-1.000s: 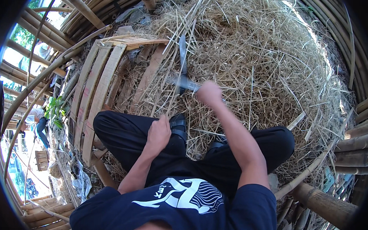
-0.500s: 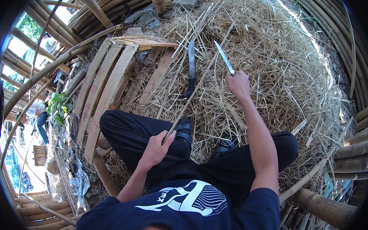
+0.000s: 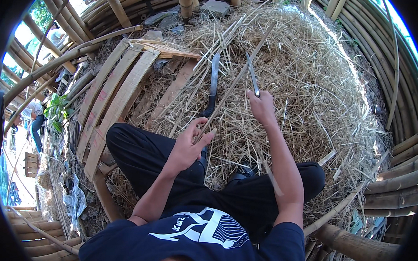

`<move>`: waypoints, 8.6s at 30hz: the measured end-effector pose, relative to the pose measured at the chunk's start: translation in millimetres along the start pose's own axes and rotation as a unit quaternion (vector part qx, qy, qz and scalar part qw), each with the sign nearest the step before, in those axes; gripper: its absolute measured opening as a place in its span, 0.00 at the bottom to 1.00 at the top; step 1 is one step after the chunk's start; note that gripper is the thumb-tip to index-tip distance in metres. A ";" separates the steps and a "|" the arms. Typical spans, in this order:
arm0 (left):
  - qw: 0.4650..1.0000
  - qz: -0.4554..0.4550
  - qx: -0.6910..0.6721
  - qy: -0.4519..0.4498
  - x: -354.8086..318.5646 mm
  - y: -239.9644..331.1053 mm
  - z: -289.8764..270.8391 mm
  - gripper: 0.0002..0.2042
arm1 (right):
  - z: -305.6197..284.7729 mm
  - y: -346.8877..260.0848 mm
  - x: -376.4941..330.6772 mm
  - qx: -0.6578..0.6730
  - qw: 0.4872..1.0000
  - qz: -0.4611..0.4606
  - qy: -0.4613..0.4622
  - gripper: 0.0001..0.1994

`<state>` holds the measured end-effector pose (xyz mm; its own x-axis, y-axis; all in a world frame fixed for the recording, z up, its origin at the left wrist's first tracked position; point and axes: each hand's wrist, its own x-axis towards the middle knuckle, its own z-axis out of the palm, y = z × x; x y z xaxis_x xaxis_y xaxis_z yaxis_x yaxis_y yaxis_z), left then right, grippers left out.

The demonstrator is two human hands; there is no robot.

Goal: The person splits a bamboo strip using a machete, then scrapes and shaves the strip using a small knife.

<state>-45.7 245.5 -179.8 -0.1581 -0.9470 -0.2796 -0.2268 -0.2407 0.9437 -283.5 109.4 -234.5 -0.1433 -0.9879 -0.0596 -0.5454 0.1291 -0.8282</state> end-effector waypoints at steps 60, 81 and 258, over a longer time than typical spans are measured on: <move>0.992 -0.103 -0.057 -0.055 -73.0 -84.1 -27.1 0.16 | -4.2 50.0 27.5 -0.346 0.935 0.076 -0.028 0.15; 0.883 -0.245 -0.366 -0.160 -69.8 -81.3 -45.0 0.11 | 2.0 -14.8 1.3 -0.349 0.905 -0.163 -0.178 0.11; 0.963 0.051 0.229 0.132 -27.9 -43.3 4.9 0.09 | -0.1 35.7 43.2 -0.335 0.933 0.098 -0.091 0.12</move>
<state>-36.2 283.5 -213.8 0.0345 -0.9963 -0.0787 -0.6325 -0.0827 0.7701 -309.2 71.4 -266.6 -0.1850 -0.9304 -0.3163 -0.9256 0.2731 -0.2620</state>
